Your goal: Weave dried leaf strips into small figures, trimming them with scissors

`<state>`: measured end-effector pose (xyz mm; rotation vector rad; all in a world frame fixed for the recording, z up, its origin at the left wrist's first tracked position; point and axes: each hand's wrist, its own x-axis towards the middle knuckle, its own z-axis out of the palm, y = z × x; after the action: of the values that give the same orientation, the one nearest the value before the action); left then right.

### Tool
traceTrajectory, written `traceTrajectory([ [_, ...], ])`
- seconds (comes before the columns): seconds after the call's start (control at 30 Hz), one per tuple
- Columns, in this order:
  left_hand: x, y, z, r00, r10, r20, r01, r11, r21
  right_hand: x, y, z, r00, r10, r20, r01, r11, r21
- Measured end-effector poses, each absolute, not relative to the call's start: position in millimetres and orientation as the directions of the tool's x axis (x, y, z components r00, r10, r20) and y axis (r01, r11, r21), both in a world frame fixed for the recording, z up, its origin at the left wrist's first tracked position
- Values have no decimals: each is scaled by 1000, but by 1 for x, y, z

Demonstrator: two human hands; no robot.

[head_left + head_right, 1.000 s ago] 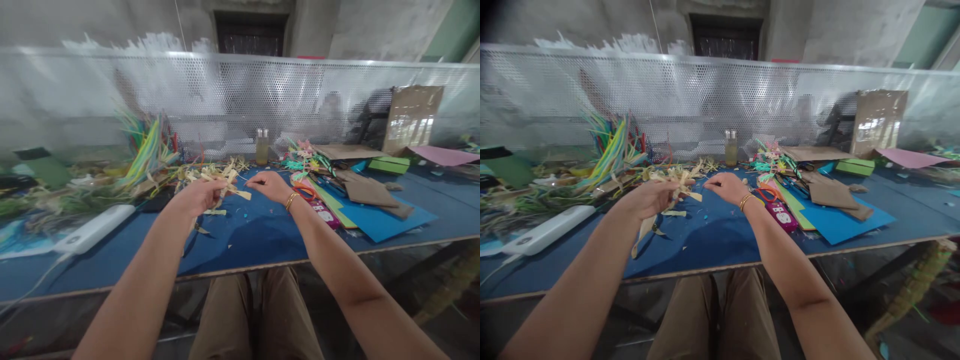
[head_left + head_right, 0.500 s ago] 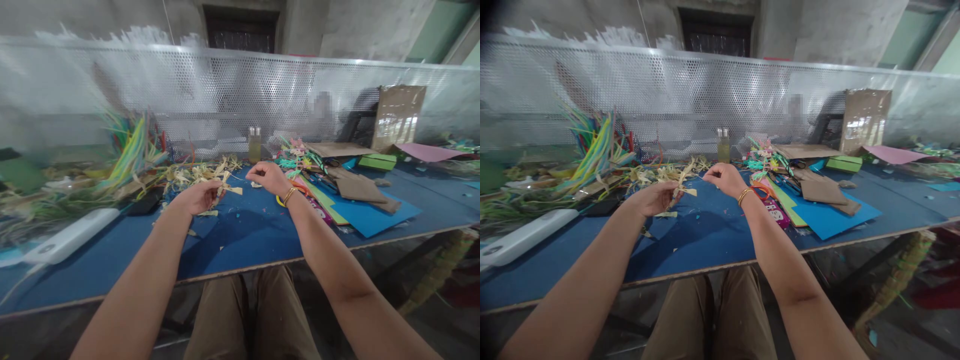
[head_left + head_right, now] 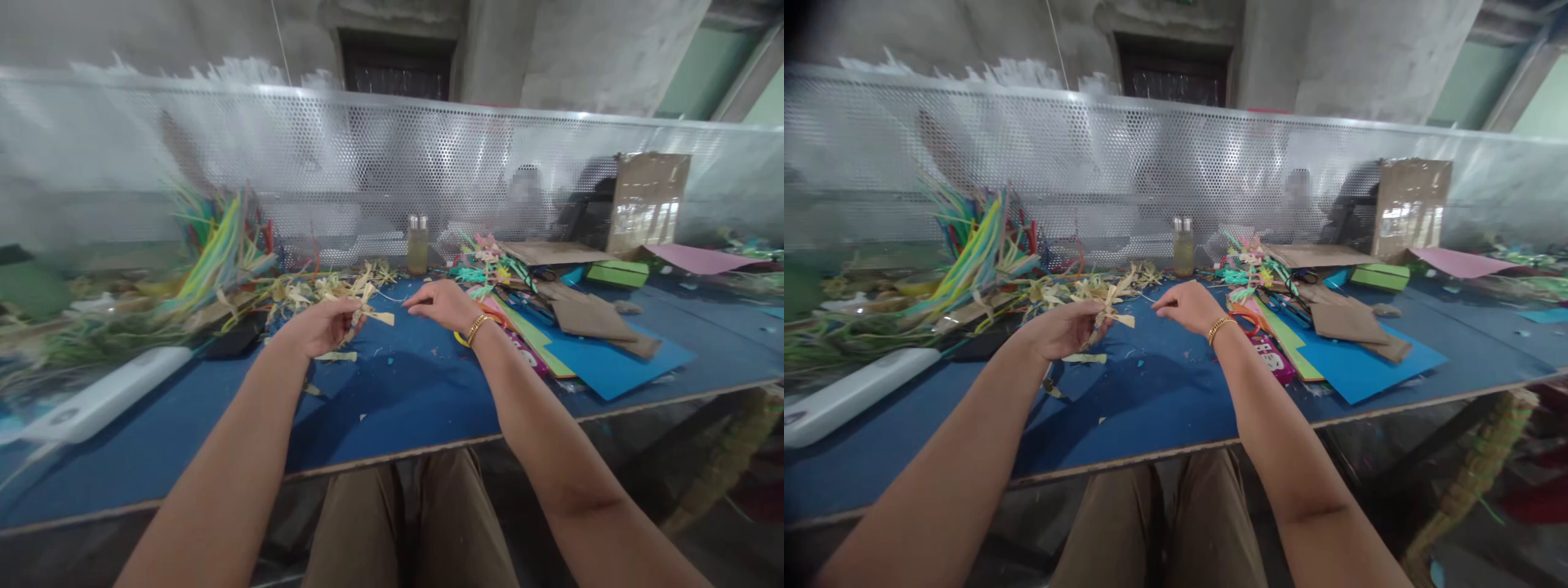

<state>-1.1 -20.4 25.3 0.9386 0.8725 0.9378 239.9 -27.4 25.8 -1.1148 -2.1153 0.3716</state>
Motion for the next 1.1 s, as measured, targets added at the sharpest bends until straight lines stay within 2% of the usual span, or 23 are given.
traceTrajectory([
  [0.13, -2, -15, 22, 288, 938, -192, -180, 250, 951, 239, -33, 32, -400, 763, 507, 641, 628, -440],
  [0.3, 1, -9, 10, 243, 967, -82, 42, 74, 996, 227, -43, 38, -507, 621, 598, 488, 778, -395],
  [0.47, 10, -10, 1, 297, 954, 23, 315, -121, 941, 213, -44, 33, -578, 549, 604, 430, 834, -346],
  [0.57, 16, -15, 2, 354, 934, 56, 410, -208, 888, 209, -40, 28, -538, 566, 624, 447, 820, -359],
  [0.7, 23, -25, 6, 538, 838, 94, 352, -324, 878, 212, -27, 20, -356, 642, 679, 511, 742, -434],
  [0.83, 27, -35, 12, 617, 778, 120, 253, -341, 905, 218, -18, 13, -299, 728, 617, 544, 661, -517],
  [0.97, 27, -38, 15, 556, 811, 180, 128, -298, 946, 218, -18, 8, -381, 772, 509, 570, 630, -528],
  [1.1, 24, -32, 16, 357, 907, 224, -5, -237, 971, 216, -19, 5, -423, 760, 494, 605, 642, -471],
])
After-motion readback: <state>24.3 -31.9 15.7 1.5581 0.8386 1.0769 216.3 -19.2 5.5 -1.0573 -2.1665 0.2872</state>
